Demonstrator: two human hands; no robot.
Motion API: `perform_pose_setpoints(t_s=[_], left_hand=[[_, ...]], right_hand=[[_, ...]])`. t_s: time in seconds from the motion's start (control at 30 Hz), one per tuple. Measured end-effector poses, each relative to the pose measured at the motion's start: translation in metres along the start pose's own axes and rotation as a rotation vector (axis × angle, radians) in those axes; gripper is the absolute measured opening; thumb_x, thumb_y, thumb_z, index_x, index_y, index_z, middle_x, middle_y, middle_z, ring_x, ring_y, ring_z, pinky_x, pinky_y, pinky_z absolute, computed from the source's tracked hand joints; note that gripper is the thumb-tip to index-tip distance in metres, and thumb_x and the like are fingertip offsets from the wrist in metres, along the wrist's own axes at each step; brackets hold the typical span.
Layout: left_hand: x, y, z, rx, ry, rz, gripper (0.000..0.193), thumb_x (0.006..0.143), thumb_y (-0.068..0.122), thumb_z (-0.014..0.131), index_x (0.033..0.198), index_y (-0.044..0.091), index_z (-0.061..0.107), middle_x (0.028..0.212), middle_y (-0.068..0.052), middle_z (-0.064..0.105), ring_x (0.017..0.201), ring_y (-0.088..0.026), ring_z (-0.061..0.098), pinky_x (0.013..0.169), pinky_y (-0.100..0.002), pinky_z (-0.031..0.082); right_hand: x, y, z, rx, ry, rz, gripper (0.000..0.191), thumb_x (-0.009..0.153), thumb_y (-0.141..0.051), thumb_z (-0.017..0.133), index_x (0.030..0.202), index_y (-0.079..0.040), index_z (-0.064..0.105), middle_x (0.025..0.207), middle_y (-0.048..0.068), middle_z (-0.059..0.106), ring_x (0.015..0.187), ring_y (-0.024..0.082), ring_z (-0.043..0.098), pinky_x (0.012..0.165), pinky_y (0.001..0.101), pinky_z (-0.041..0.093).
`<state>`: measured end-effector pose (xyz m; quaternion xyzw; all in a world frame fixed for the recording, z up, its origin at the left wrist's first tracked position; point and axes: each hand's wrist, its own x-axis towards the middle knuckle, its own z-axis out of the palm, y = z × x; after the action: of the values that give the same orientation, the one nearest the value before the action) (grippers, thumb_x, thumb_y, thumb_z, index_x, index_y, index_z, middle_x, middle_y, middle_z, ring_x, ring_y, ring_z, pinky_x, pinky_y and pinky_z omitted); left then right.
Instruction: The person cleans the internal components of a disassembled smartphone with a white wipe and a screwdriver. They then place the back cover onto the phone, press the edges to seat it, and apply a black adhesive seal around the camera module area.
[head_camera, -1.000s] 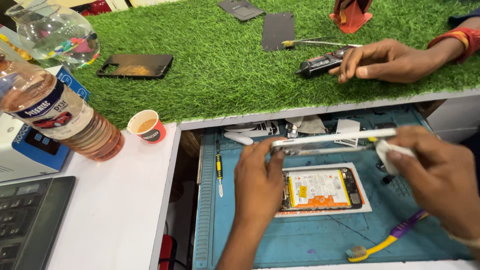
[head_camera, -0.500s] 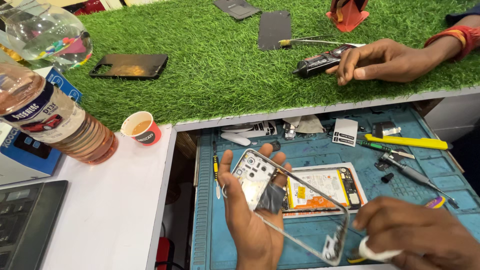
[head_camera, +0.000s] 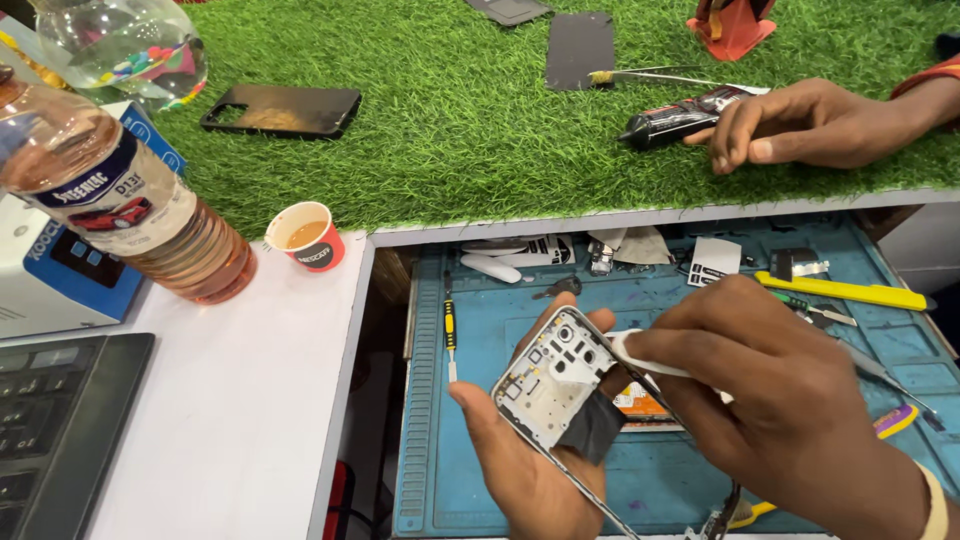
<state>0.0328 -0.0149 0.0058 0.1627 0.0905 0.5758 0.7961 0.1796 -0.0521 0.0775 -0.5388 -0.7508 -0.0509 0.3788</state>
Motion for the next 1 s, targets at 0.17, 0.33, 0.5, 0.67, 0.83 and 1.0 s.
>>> perform_pose_setpoints(t_s=[0.17, 0.33, 0.5, 0.67, 0.83, 1.0], left_hand=[[-0.004, -0.010, 0.000, -0.049, 0.043, 0.013, 0.096, 0.097, 0.072, 0.028, 0.145, -0.009, 0.049, 0.127, -0.022, 0.066, 0.118, -0.033, 0.064, 0.103, -0.049, 0.051], [-0.004, -0.014, 0.001, -0.114, 0.083, -0.040, 0.094, 0.097, 0.070, 0.028, 0.145, -0.008, 0.050, 0.129, -0.020, 0.067, 0.117, -0.032, 0.063, 0.100, -0.048, 0.051], [-0.005, -0.007, -0.001, -0.152, 0.180, -0.128, 0.084, 0.090, 0.059, 0.043, 0.145, -0.003, 0.051, 0.131, -0.020, 0.069, 0.113, -0.029, 0.068, 0.097, -0.044, 0.054], [-0.009, -0.001, -0.013, 0.235, 0.198, -0.188, 0.055, 0.089, 0.008, 0.071, 0.138, -0.010, 0.058, 0.120, -0.023, 0.071, 0.109, -0.026, 0.071, 0.097, -0.040, 0.056], [-0.010, -0.009, -0.024, 0.304, 0.185, -0.154, 0.047, 0.086, 0.005, 0.073, 0.130, -0.011, 0.065, 0.115, -0.022, 0.076, 0.106, -0.026, 0.073, 0.097, -0.039, 0.057], [-0.011, -0.009, -0.029, 0.321, 0.191, -0.172, 0.048, 0.086, 0.004, 0.074, 0.132, -0.009, 0.066, 0.115, -0.022, 0.075, 0.104, -0.025, 0.072, 0.097, -0.038, 0.056]], right_hand=[[0.018, -0.007, 0.007, -0.019, -0.029, 0.085, 0.036, 0.065, -0.007, 0.084, 0.098, -0.010, 0.071, 0.089, 0.003, 0.065, 0.080, 0.023, 0.063, 0.068, 0.0352, 0.051], [0.024, -0.005, 0.011, -0.103, -0.056, -0.070, 0.029, 0.065, -0.007, 0.081, 0.092, -0.011, 0.071, 0.097, 0.002, 0.071, 0.092, 0.027, 0.062, 0.080, 0.0399, 0.051], [0.018, -0.005, 0.008, -0.061, -0.184, -0.097, 0.028, 0.086, -0.030, 0.074, 0.107, -0.011, 0.072, 0.123, 0.011, 0.063, 0.116, 0.034, 0.053, 0.096, 0.0450, 0.045], [0.008, -0.007, -0.002, 0.030, -0.322, -0.059, 0.033, 0.096, -0.034, 0.064, 0.119, -0.011, 0.071, 0.144, 0.015, 0.054, 0.136, 0.039, 0.042, 0.106, 0.0488, 0.037], [-0.006, 0.009, -0.011, 0.280, -0.407, 0.016, 0.033, 0.098, -0.029, 0.065, 0.124, -0.012, 0.074, 0.154, 0.016, 0.050, 0.140, 0.037, 0.041, 0.107, 0.0508, 0.035], [-0.055, 0.074, -0.032, -0.109, -0.197, 0.224, 0.029, 0.088, -0.030, 0.072, 0.111, -0.013, 0.073, 0.123, 0.008, 0.074, 0.111, 0.025, 0.074, 0.088, 0.0368, 0.058]])
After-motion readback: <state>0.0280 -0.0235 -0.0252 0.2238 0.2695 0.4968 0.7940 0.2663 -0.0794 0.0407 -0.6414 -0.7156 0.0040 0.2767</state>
